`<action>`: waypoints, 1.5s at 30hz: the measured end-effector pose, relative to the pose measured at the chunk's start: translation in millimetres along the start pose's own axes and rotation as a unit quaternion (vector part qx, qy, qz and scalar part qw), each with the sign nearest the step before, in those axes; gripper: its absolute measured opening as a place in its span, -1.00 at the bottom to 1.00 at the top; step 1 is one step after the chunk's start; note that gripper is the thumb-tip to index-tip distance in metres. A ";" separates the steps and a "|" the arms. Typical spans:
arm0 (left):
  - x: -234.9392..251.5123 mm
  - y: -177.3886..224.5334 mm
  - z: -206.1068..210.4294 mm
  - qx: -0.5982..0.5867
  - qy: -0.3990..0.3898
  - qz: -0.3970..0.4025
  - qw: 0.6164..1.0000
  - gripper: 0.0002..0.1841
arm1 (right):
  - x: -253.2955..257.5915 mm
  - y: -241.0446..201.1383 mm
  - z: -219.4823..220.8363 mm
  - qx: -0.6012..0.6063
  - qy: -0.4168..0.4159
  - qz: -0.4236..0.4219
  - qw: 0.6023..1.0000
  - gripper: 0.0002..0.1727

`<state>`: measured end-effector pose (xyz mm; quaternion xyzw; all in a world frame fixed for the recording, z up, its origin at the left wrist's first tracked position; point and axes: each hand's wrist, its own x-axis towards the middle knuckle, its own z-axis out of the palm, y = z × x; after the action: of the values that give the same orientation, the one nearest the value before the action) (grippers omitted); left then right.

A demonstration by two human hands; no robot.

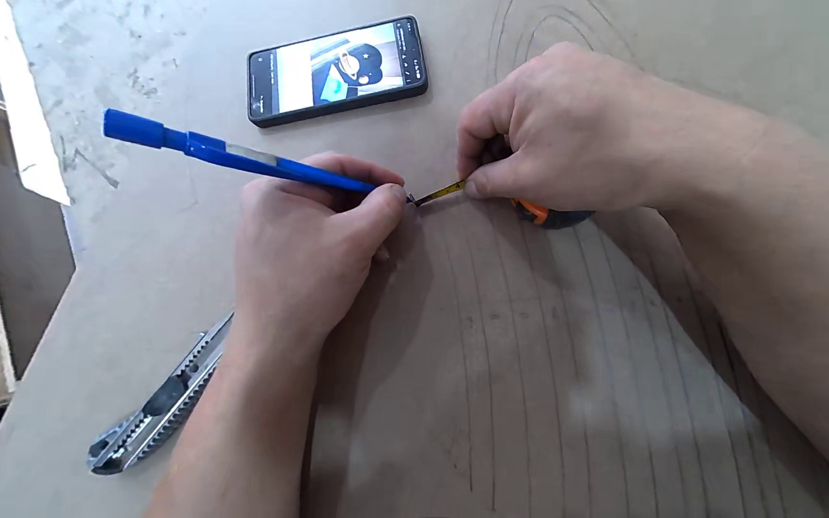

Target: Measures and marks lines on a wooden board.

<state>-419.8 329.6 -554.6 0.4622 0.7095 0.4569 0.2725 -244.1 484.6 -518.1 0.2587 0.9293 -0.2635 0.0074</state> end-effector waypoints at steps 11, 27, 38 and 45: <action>6.0 -1.0 0.6 0.031 -0.008 0.011 0.999 -0.95 | -0.4 -3.7 0.5 -0.027 0.000 0.017 0.999 -0.95; 10.2 -1.5 2.0 0.105 -0.022 0.038 0.994 -0.98 | -0.7 -5.8 1.7 -0.032 0.001 0.027 0.999 -0.93; 13.0 -2.9 -0.4 0.047 -0.037 0.031 0.998 -0.98 | -0.4 -7.2 1.0 -0.031 0.003 0.031 0.999 -0.93; 10.7 -3.5 1.3 0.078 -0.030 0.048 0.995 -0.96 | -0.8 -7.8 1.5 -0.034 0.003 0.033 0.999 -0.94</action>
<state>-424.7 339.3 -557.9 0.5288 0.7117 0.3985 0.2349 -247.4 477.8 -515.5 0.2896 0.9287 -0.2304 0.0226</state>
